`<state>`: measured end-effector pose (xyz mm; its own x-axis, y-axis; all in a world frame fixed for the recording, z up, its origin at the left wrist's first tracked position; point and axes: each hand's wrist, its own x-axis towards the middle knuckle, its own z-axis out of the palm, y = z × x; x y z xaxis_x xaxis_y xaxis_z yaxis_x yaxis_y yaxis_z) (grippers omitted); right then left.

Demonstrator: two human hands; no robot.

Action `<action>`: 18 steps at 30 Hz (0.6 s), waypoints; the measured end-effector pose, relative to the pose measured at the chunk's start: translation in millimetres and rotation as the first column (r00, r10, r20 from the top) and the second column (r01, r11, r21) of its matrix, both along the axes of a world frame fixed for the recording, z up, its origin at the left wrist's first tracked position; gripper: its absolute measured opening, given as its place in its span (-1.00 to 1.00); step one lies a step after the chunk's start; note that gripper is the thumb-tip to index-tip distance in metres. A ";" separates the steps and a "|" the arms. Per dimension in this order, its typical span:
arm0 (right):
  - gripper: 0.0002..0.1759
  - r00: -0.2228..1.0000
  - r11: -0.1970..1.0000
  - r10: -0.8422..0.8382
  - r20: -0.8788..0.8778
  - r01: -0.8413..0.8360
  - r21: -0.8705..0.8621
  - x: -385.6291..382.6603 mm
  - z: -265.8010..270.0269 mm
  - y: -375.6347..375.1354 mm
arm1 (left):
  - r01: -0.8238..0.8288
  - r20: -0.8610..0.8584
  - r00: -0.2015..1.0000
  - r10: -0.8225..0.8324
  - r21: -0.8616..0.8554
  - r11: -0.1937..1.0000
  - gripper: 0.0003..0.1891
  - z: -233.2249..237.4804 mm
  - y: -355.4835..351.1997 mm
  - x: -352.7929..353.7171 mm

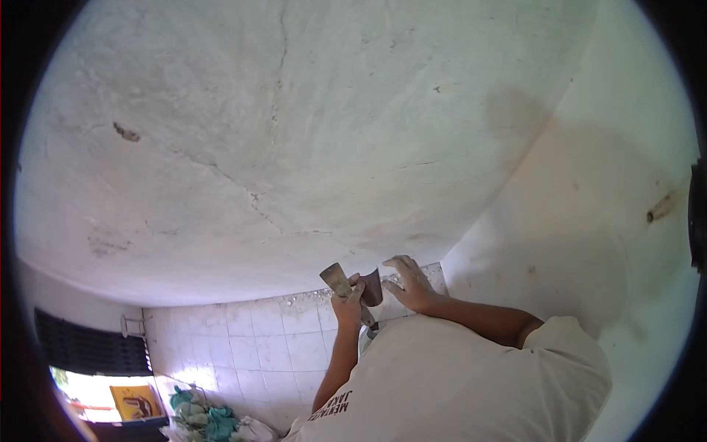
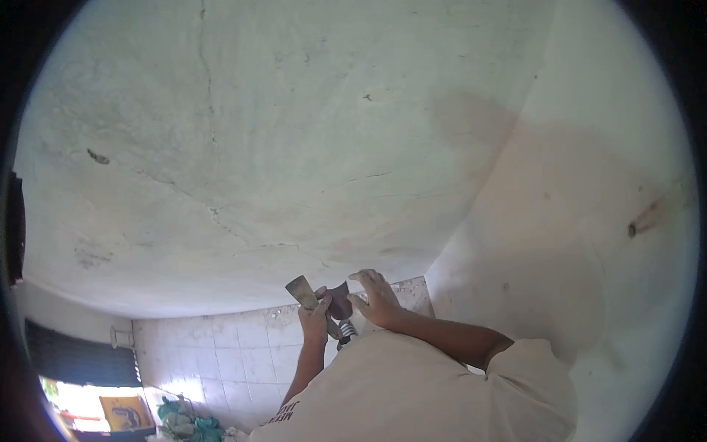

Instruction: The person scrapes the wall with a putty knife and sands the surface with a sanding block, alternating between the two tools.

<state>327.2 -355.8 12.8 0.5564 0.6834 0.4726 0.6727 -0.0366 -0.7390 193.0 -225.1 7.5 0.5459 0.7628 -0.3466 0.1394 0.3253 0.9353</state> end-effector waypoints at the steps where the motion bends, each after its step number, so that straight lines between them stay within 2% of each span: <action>1: -0.57 0.984 0.999 -0.017 0.180 0.012 0.030 2.6 15.7 2.0 | -0.043 -0.016 0.999 0.043 0.011 0.999 -0.75 1.4 -2.2 -1.7; 2: -0.56 0.994 0.994 0.103 -0.024 -0.104 -0.039 2.3 17.2 6.1 | -0.063 -0.007 0.998 0.063 0.035 0.997 -0.76 -2.5 -3.6 -2.8; 3: -0.55 0.951 0.969 0.203 -0.235 -0.229 -0.088 0.5 18.1 10.0 | -0.082 0.000 0.997 0.082 0.058 0.995 -0.77 -9.8 -4.9 -4.0; 4: -0.54 0.856 0.928 0.273 -0.438 -0.355 -0.115 -2.5 18.6 13.9 | -0.098 0.006 0.995 0.098 0.079 0.992 -0.78 -16.7 -6.9 -6.3; 8: -0.57 0.782 0.888 0.338 -0.525 -0.449 -0.098 -17.7 17.2 26.4 | -0.036 0.025 0.999 0.033 0.106 0.994 -0.82 -20.9 -20.1 -10.9; 9: -0.60 0.800 0.891 0.333 -0.499 -0.440 -0.111 -20.1 18.6 26.7 | -0.041 0.025 0.999 0.039 0.121 0.992 -0.83 -12.8 -27.5 -8.7; 12: -0.69 0.555 0.846 0.331 -0.763 -0.532 -0.020 -18.1 -1.0 30.2 | 0.033 -0.048 0.999 -0.025 0.173 0.984 -0.85 -19.5 -30.2 -14.2; 14: -0.74 0.491 0.827 0.347 -0.799 -0.561 0.014 -15.0 -12.7 28.7 | 0.118 -0.129 0.987 -0.095 0.188 0.975 -0.86 -15.7 -30.5 -18.3; 18: -0.79 0.409 0.837 0.361 -0.838 -0.539 0.098 -15.1 11.8 16.3 | 0.146 -0.099 0.988 -0.121 0.319 0.936 -0.86 -8.6 -35.2 -17.4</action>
